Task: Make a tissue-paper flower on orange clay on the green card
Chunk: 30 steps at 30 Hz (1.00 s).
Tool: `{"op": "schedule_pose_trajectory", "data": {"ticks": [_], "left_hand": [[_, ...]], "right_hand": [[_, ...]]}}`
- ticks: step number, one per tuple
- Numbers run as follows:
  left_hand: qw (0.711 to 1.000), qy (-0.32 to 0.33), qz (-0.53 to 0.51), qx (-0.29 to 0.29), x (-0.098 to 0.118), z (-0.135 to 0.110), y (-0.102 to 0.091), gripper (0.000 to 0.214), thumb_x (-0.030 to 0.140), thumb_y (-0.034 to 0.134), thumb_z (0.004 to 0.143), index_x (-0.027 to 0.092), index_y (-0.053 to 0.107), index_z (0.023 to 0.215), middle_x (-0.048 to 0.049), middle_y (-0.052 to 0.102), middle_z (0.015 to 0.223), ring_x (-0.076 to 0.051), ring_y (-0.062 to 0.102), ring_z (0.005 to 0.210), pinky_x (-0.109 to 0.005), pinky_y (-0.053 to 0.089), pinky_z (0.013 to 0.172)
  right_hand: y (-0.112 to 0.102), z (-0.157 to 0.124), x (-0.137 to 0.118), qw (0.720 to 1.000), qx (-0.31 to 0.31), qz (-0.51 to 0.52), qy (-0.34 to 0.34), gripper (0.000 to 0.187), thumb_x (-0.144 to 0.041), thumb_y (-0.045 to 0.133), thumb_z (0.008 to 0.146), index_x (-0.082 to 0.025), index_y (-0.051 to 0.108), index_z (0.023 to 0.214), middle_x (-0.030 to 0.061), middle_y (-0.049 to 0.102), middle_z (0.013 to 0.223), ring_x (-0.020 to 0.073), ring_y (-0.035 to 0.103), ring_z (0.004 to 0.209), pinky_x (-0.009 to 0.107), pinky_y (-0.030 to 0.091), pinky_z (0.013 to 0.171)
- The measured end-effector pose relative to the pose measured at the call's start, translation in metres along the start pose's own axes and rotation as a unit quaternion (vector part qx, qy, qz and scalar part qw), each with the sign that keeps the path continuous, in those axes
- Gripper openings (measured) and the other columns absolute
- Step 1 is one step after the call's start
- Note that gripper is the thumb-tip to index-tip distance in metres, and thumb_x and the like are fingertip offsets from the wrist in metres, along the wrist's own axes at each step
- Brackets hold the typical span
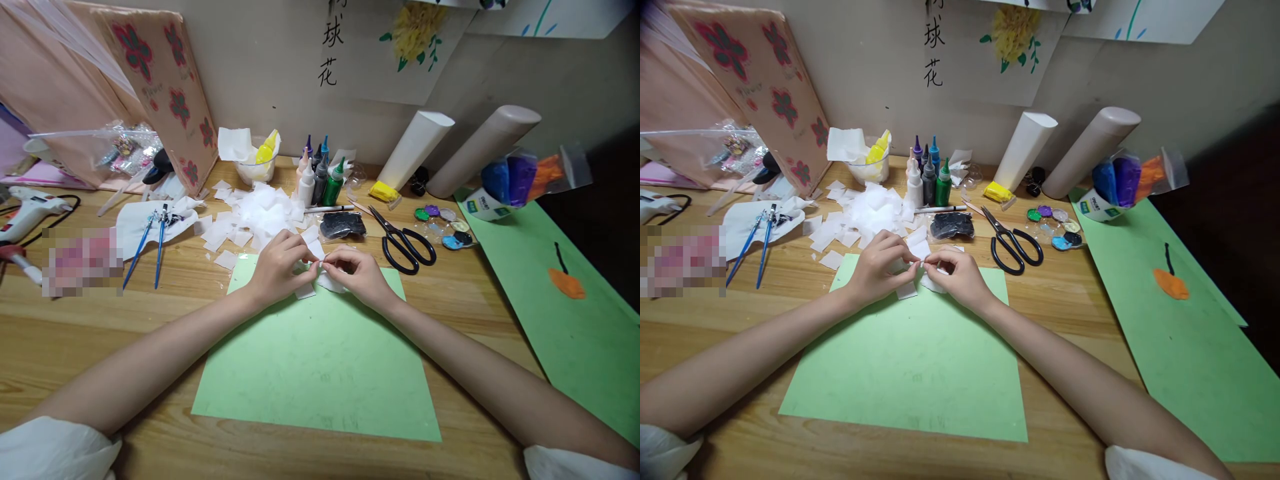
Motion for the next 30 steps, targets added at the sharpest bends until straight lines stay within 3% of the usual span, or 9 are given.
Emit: {"op": "schedule_pose_trajectory", "data": {"ticks": [30], "left_hand": [[1.0, -0.004, -0.012, -0.013, -0.0012, 0.0002, 0.0015, 0.006, 0.017, 0.06, 0.078, 0.017, 0.059, 0.072, -0.0019, 0.057, 0.072, -0.017, 0.046, 0.076, -0.029, 0.041, 0.067]], "right_hand": [[-0.0002, -0.0002, -0.0013, 1.0, 0.0, -0.012, -0.008, 0.013, -0.028, 0.062, 0.081, -0.017, 0.067, 0.075, 0.0026, 0.059, 0.075, 0.014, 0.049, 0.066, 0.027, 0.035, 0.058]]}}
Point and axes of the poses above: each hand's wrist, its own z-axis towards the middle knuckle, its own y-axis out of the palm, x = y × z, the point moved 7 cm from there along z, towards the middle knuckle
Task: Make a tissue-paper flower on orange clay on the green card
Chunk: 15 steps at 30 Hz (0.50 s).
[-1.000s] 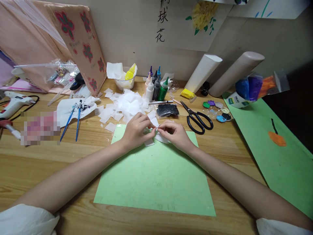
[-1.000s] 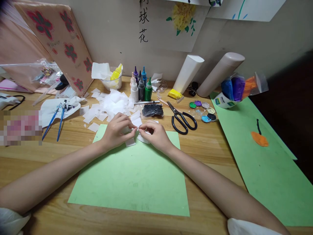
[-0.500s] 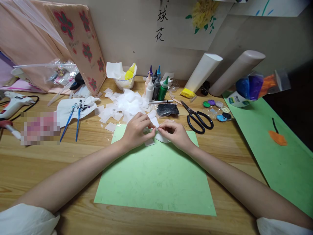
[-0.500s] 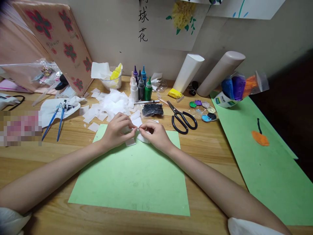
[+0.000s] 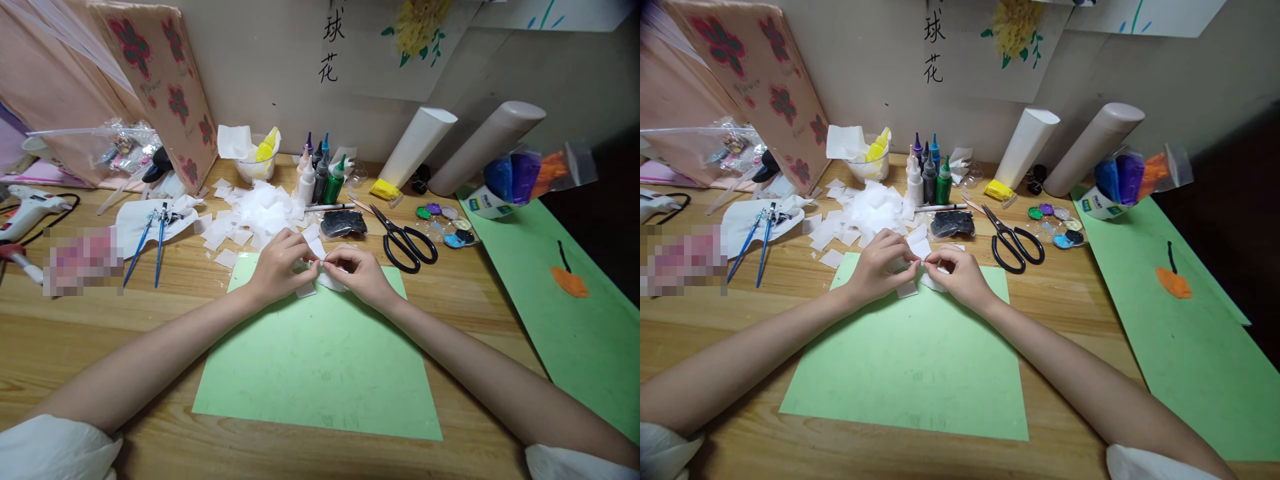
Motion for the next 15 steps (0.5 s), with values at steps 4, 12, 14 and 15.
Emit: {"op": "schedule_pose_trajectory", "data": {"ticks": [4, 12, 14, 15], "left_hand": [[1.0, -0.001, -0.004, 0.0, -0.0003, 0.0, 0.0003, 0.008, 0.018, 0.059, 0.079, 0.017, 0.059, 0.071, -0.0018, 0.058, 0.072, -0.016, 0.046, 0.076, -0.029, 0.041, 0.067], [1.0, 0.004, 0.005, -0.022, -0.0007, -0.0005, 0.0044, 0.009, 0.023, 0.058, 0.08, 0.017, 0.059, 0.073, -0.003, 0.059, 0.076, -0.017, 0.047, 0.076, -0.03, 0.042, 0.067], [1.0, 0.003, 0.007, -0.02, -0.0013, -0.0006, 0.0044, 0.009, 0.021, 0.058, 0.079, 0.017, 0.058, 0.072, -0.0025, 0.058, 0.074, -0.017, 0.047, 0.075, -0.03, 0.041, 0.066], [1.0, 0.002, 0.008, -0.019, -0.0015, -0.0007, 0.0042, 0.008, 0.019, 0.058, 0.079, 0.017, 0.058, 0.071, -0.0021, 0.058, 0.073, -0.017, 0.046, 0.075, -0.029, 0.041, 0.066]], "right_hand": [[0.0001, -0.0003, 0.0, 1.0, -0.003, -0.002, 0.003, 0.011, -0.025, 0.061, 0.081, -0.017, 0.066, 0.075, 0.0022, 0.059, 0.075, 0.0137, 0.049, 0.066, 0.027, 0.035, 0.058], [-0.0001, 0.0008, -0.0011, 1.0, -0.006, 0.0, -0.002, 0.011, -0.022, 0.06, 0.081, -0.017, 0.065, 0.073, 0.0011, 0.058, 0.072, 0.013, 0.047, 0.065, 0.026, 0.034, 0.057], [0.0, 0.0004, -0.0019, 1.0, -0.006, -0.003, -0.002, 0.011, -0.023, 0.06, 0.081, -0.017, 0.065, 0.073, 0.001, 0.057, 0.071, 0.013, 0.047, 0.064, 0.026, 0.034, 0.057], [0.0002, 0.0001, -0.0022, 1.0, -0.007, -0.004, -0.001, 0.012, -0.023, 0.06, 0.081, -0.017, 0.064, 0.072, 0.0011, 0.057, 0.071, 0.013, 0.047, 0.065, 0.026, 0.034, 0.057]]}}
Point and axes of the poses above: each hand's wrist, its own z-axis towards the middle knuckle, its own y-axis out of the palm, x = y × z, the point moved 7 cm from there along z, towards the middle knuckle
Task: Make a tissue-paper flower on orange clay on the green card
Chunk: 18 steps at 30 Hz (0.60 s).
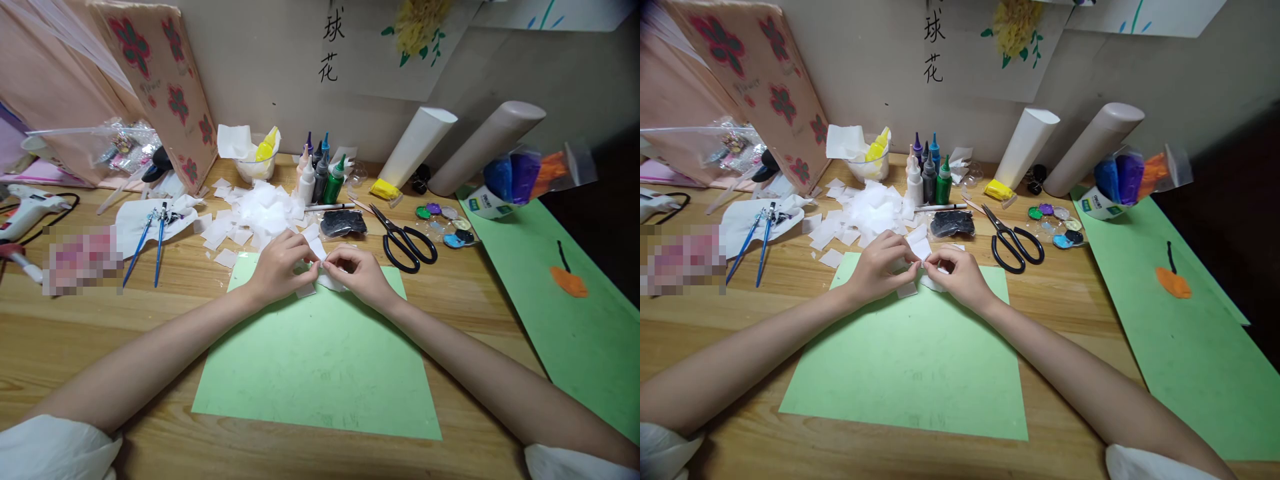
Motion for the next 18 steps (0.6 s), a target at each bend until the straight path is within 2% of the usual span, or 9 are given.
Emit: {"op": "schedule_pose_trajectory", "data": {"ticks": [5, 9, 11, 14, 16, 18], "left_hand": [[1.0, -0.021, 0.004, 0.014, 0.001, 0.001, -0.004, 0.006, 0.016, 0.058, 0.076, 0.018, 0.054, 0.072, -0.0007, 0.055, 0.072, -0.016, 0.046, 0.074, -0.029, 0.039, 0.066], [0.992, -0.11, -0.008, 0.063, -0.013, 0.001, -0.011, 0.008, 0.013, 0.053, 0.077, 0.018, 0.049, 0.073, -0.0004, 0.051, 0.075, -0.015, 0.048, 0.075, -0.029, 0.039, 0.067], [0.975, -0.188, -0.024, 0.117, -0.032, -0.002, -0.017, 0.01, 0.013, 0.05, 0.08, 0.019, 0.047, 0.072, -0.0002, 0.05, 0.075, -0.014, 0.047, 0.072, -0.029, 0.039, 0.065], [0.929, -0.302, -0.063, 0.206, -0.063, -0.013, -0.024, 0.01, 0.016, 0.048, 0.083, 0.019, 0.047, 0.073, -0.0004, 0.049, 0.075, -0.013, 0.047, 0.07, -0.029, 0.039, 0.066], [0.901, -0.343, -0.072, 0.256, -0.074, -0.02, -0.028, 0.004, 0.017, 0.049, 0.084, 0.019, 0.048, 0.081, -0.0019, 0.051, 0.083, -0.014, 0.048, 0.075, -0.029, 0.041, 0.07], [0.897, -0.338, -0.061, 0.28, -0.072, -0.021, -0.033, 0.007, 0.019, 0.051, 0.084, 0.019, 0.048, 0.091, -0.0041, 0.05, 0.094, -0.014, 0.047, 0.081, -0.03, 0.041, 0.075]], "right_hand": [[0.0, -0.001, 0.0, 1.0, 0.002, -0.005, 0.005, 0.013, -0.023, 0.06, 0.08, -0.016, 0.062, 0.07, 0.0009, 0.055, 0.07, 0.0127, 0.045, 0.063, 0.026, 0.033, 0.056], [-0.001, 0.0, 0.002, 1.0, 0.009, 0.0, 0.014, 0.013, -0.024, 0.06, 0.079, -0.016, 0.06, 0.069, 0.0009, 0.055, 0.07, 0.0128, 0.046, 0.063, 0.026, 0.033, 0.056], [-0.002, 0.0, 0.003, 1.0, 0.016, 0.0, 0.021, 0.013, -0.024, 0.06, 0.079, -0.016, 0.06, 0.069, 0.0012, 0.056, 0.071, 0.0133, 0.047, 0.064, 0.026, 0.034, 0.057], [-0.003, 0.0, 0.006, 0.999, 0.027, -0.008, 0.027, 0.013, -0.025, 0.059, 0.079, -0.017, 0.061, 0.07, 0.0016, 0.057, 0.07, 0.014, 0.048, 0.065, 0.026, 0.035, 0.057], [-0.004, 0.0, 0.006, 0.999, 0.03, -0.009, 0.027, 0.013, -0.026, 0.059, 0.08, -0.017, 0.061, 0.07, 0.002, 0.057, 0.071, 0.0143, 0.049, 0.066, 0.026, 0.035, 0.058], [-0.004, 0.0, 0.006, 0.999, 0.03, -0.005, 0.024, 0.013, -0.026, 0.059, 0.08, -0.017, 0.061, 0.071, 0.0023, 0.058, 0.072, 0.0145, 0.05, 0.067, 0.027, 0.036, 0.059]]}}
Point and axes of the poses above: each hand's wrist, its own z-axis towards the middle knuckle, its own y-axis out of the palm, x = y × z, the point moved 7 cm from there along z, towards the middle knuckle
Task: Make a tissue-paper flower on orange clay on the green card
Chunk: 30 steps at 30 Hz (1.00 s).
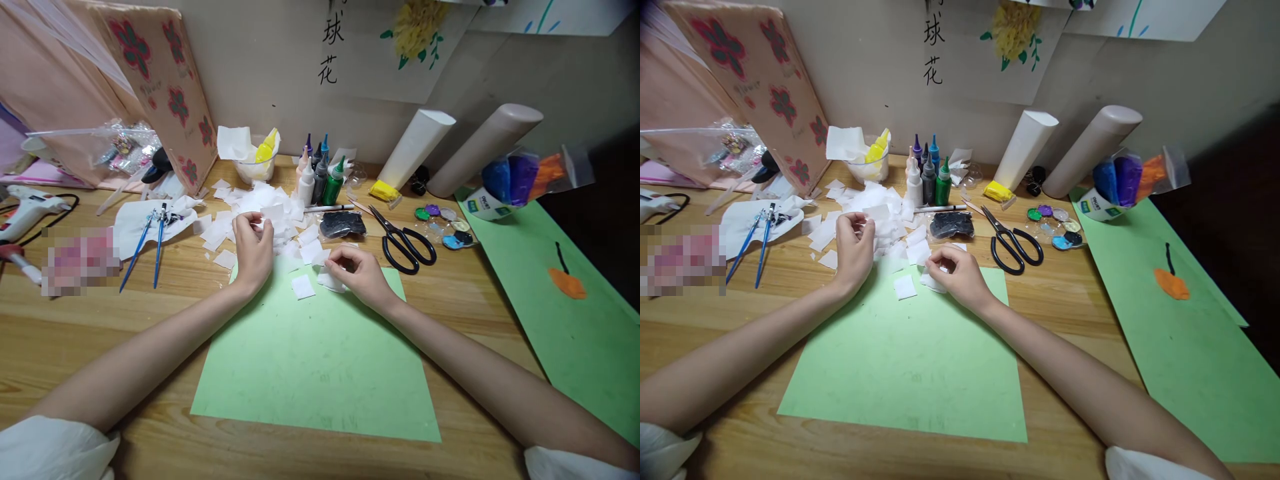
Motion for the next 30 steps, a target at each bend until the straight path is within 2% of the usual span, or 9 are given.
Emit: {"op": "schedule_pose_trajectory", "data": {"ticks": [3, 6, 8, 10, 14, 20, 23, 27, 30], "left_hand": [[0.99, 0.107, 0.024, -0.094, 0.026, -0.01, 0.009, 0.013, 0.024, 0.052, 0.086, 0.02, 0.051, 0.099, -0.0048, 0.049, 0.1, -0.016, 0.047, 0.089, -0.032, 0.04, 0.082], [0.936, 0.218, 0.047, -0.272, 0.05, -0.032, 0.03, 0.016, 0.03, 0.055, 0.086, 0.022, 0.057, 0.099, -0.004, 0.05, 0.099, -0.019, 0.047, 0.096, -0.034, 0.038, 0.087], [0.91, 0.245, 0.048, -0.331, 0.054, -0.041, 0.037, 0.014, 0.032, 0.055, 0.087, 0.021, 0.059, 0.094, -0.0031, 0.052, 0.095, -0.018, 0.049, 0.094, -0.034, 0.037, 0.086], [0.913, 0.236, 0.042, -0.329, 0.051, -0.04, 0.038, 0.013, 0.03, 0.053, 0.089, 0.02, 0.059, 0.085, -0.002, 0.054, 0.087, -0.017, 0.051, 0.086, -0.033, 0.038, 0.081], [0.966, 0.155, 0.027, -0.204, 0.035, -0.021, 0.026, 0.014, 0.023, 0.052, 0.089, 0.018, 0.054, 0.076, -0.0017, 0.051, 0.08, -0.014, 0.048, 0.073, -0.029, 0.04, 0.069], [0.992, 0.093, 0.031, -0.082, 0.024, -0.009, 0.009, 0.011, 0.023, 0.046, 0.091, 0.02, 0.05, 0.082, -0.0036, 0.05, 0.086, -0.016, 0.048, 0.079, -0.031, 0.041, 0.072], [0.984, 0.127, 0.046, -0.115, 0.032, -0.015, 0.012, 0.005, 0.023, 0.048, 0.088, 0.02, 0.051, 0.09, -0.004, 0.053, 0.091, -0.017, 0.049, 0.084, -0.033, 0.04, 0.077], [0.937, 0.196, 0.131, -0.258, 0.041, -0.033, 0.033, 0.036, 0.033, 0.067, 0.075, 0.02, 0.052, 0.105, -0.0021, 0.059, 0.09, -0.021, 0.052, 0.089, -0.037, 0.036, 0.08], [0.921, 0.189, 0.142, -0.309, 0.038, -0.039, 0.039, 0.036, 0.037, 0.068, 0.075, 0.02, 0.054, 0.103, 0.0005, 0.062, 0.081, -0.02, 0.056, 0.081, -0.035, 0.036, 0.076]], "right_hand": [[0.0, 0.0, -0.003, 1.0, -0.007, 0.007, -0.015, 0.012, -0.025, 0.06, 0.081, -0.017, 0.062, 0.072, 0.0022, 0.059, 0.073, 0.0147, 0.05, 0.068, 0.027, 0.037, 0.06], [0.0, 0.0, -0.007, 0.999, -0.01, 0.011, -0.039, 0.012, -0.026, 0.06, 0.082, -0.017, 0.064, 0.075, 0.0023, 0.056, 0.076, 0.0143, 0.049, 0.069, 0.027, 0.036, 0.059], [0.0, 0.0, -0.008, 0.999, -0.011, 0.009, -0.044, 0.012, -0.027, 0.059, 0.083, -0.017, 0.066, 0.078, 0.0025, 0.054, 0.078, 0.014, 0.049, 0.069, 0.027, 0.037, 0.059], [0.0, -0.001, -0.008, 0.999, -0.01, -0.003, -0.043, 0.011, -0.026, 0.059, 0.084, -0.018, 0.067, 0.082, 0.0028, 0.054, 0.081, 0.0138, 0.049, 0.069, 0.027, 0.039, 0.06], [0.001, -0.004, -0.013, 0.993, 0.007, -0.096, -0.068, 0.016, -0.021, 0.057, 0.084, -0.021, 0.066, 0.097, 0.0051, 0.055, 0.091, 0.0182, 0.053, 0.084, 0.032, 0.044, 0.075], [0.01, -0.008, -0.02, 0.946, 0.0, -0.297, -0.128, 0.022, -0.018, 0.06, 0.082, -0.021, 0.064, 0.103, 0.0092, 0.058, 0.105, 0.0275, 0.046, 0.103, 0.043, 0.039, 0.088], [0.011, -0.008, -0.022, 0.93, 0.004, -0.337, -0.146, 0.012, -0.019, 0.058, 0.084, -0.021, 0.064, 0.094, 0.0085, 0.061, 0.1, 0.0274, 0.047, 0.1, 0.042, 0.038, 0.084], [0.01, -0.006, -0.024, 0.918, 0.004, -0.365, -0.155, 0.004, -0.018, 0.057, 0.086, -0.019, 0.061, 0.086, 0.0074, 0.063, 0.091, 0.0269, 0.048, 0.095, 0.039, 0.037, 0.081], [0.009, -0.005, -0.023, 0.92, 0.007, -0.364, -0.143, 0.004, -0.019, 0.056, 0.087, -0.019, 0.058, 0.084, 0.0074, 0.063, 0.089, 0.0266, 0.049, 0.091, 0.038, 0.037, 0.078]]}}
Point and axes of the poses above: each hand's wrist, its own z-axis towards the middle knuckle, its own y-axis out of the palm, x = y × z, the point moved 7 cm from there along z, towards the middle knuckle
